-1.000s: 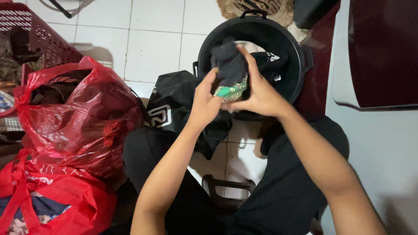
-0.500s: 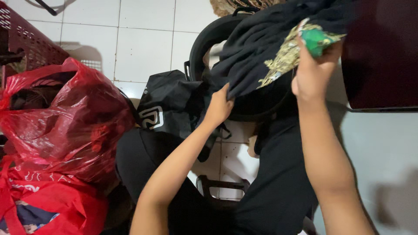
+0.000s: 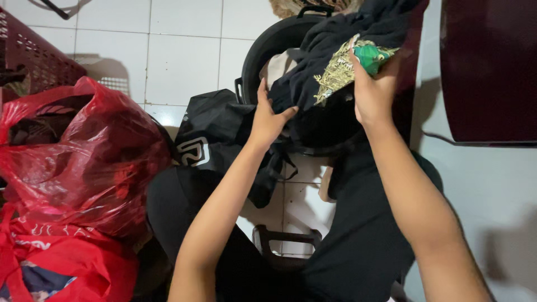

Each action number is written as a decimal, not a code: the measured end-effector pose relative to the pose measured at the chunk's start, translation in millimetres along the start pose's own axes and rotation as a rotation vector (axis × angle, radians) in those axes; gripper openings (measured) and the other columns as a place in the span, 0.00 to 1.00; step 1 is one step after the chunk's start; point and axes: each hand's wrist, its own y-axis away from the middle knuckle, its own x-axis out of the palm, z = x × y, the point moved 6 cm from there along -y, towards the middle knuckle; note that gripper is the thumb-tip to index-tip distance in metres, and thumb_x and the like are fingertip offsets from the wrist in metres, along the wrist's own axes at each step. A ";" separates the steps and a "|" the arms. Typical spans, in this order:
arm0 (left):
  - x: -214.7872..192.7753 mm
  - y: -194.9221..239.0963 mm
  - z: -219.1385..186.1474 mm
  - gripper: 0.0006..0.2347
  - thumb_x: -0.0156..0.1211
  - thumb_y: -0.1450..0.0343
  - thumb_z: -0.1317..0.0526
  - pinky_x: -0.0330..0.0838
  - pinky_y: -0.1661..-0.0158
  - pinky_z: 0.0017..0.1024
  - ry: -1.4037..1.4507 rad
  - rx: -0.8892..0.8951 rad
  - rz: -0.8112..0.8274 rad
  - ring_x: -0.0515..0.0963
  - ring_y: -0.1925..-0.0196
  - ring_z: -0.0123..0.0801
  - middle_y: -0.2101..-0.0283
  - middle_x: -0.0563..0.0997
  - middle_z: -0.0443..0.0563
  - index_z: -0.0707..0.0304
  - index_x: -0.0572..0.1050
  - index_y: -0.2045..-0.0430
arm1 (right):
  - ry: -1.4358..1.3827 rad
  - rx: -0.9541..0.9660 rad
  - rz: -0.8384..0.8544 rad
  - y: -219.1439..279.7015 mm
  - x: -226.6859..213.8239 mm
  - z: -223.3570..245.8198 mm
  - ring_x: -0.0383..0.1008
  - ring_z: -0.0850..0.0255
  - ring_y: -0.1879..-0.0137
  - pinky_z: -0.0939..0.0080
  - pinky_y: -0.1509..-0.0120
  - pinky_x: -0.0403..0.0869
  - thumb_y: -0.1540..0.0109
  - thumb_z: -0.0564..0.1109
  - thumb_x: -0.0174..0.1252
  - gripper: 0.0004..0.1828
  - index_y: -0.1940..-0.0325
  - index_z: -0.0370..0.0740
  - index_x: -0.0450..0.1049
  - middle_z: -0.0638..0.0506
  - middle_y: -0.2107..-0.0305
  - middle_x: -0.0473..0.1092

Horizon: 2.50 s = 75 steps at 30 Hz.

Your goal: The person sits on the floor and sorts clothes from a black bag into a black bucket. They handle several garments one by one, including a white shirt, beige shorts, and dark pants, placing each item into the bucket.

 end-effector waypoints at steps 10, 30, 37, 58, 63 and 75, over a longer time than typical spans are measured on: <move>-104.5 44.7 -48.6 0.24 0.64 0.27 0.61 0.63 0.36 0.31 -0.091 -0.077 -0.128 0.68 0.30 0.40 0.35 0.72 0.60 0.68 0.66 0.36 | 0.759 0.208 -0.044 3.1 -6.7 -91.6 0.56 0.46 0.26 0.52 0.27 0.63 0.30 0.47 0.71 0.45 0.21 0.38 0.49 0.38 0.29 0.49; -207.1 110.0 -89.5 0.13 0.55 0.23 0.58 0.70 0.45 0.25 0.152 -0.129 -0.205 0.81 0.44 0.28 0.45 0.83 0.49 0.64 0.77 0.48 | 1.315 -0.122 1.399 301.2 93.5 -246.7 0.58 0.43 0.26 0.55 0.29 0.67 0.45 0.32 0.55 0.41 0.26 0.34 0.58 0.38 0.24 0.36; -213.1 117.8 -93.9 0.13 0.54 0.22 0.57 0.70 0.45 0.26 0.184 -0.111 -0.186 0.82 0.46 0.28 0.45 0.83 0.51 0.65 0.76 0.47 | 1.584 0.159 1.693 299.7 99.2 -267.3 0.52 0.51 0.22 0.58 0.28 0.65 0.40 0.34 0.54 0.40 0.24 0.41 0.53 0.40 0.23 0.20; -185.8 106.3 -82.8 0.12 0.55 0.22 0.59 0.70 0.51 0.22 0.170 -0.031 -0.145 0.82 0.51 0.25 0.49 0.84 0.49 0.64 0.77 0.48 | 1.434 -0.543 1.202 270.8 116.1 -223.8 0.74 0.53 0.55 0.57 0.52 0.70 0.47 0.36 0.55 0.20 0.50 0.36 0.72 0.46 0.64 0.69; -182.9 104.0 -83.4 0.12 0.55 0.23 0.59 0.70 0.52 0.22 0.164 -0.034 -0.155 0.82 0.51 0.25 0.49 0.84 0.49 0.64 0.77 0.48 | 1.522 -0.485 1.139 251.8 121.2 -214.6 0.73 0.50 0.56 0.54 0.52 0.70 0.41 0.37 0.54 0.08 0.58 0.38 0.73 0.42 0.61 0.69; -167.3 94.4 -98.4 0.13 0.56 0.22 0.58 0.71 0.50 0.22 0.216 0.058 -0.134 0.82 0.50 0.26 0.49 0.84 0.50 0.67 0.77 0.48 | 0.921 -0.080 0.851 188.1 127.2 -116.8 0.72 0.47 0.52 0.54 0.52 0.71 0.41 0.29 0.55 0.10 0.57 0.33 0.75 0.42 0.58 0.69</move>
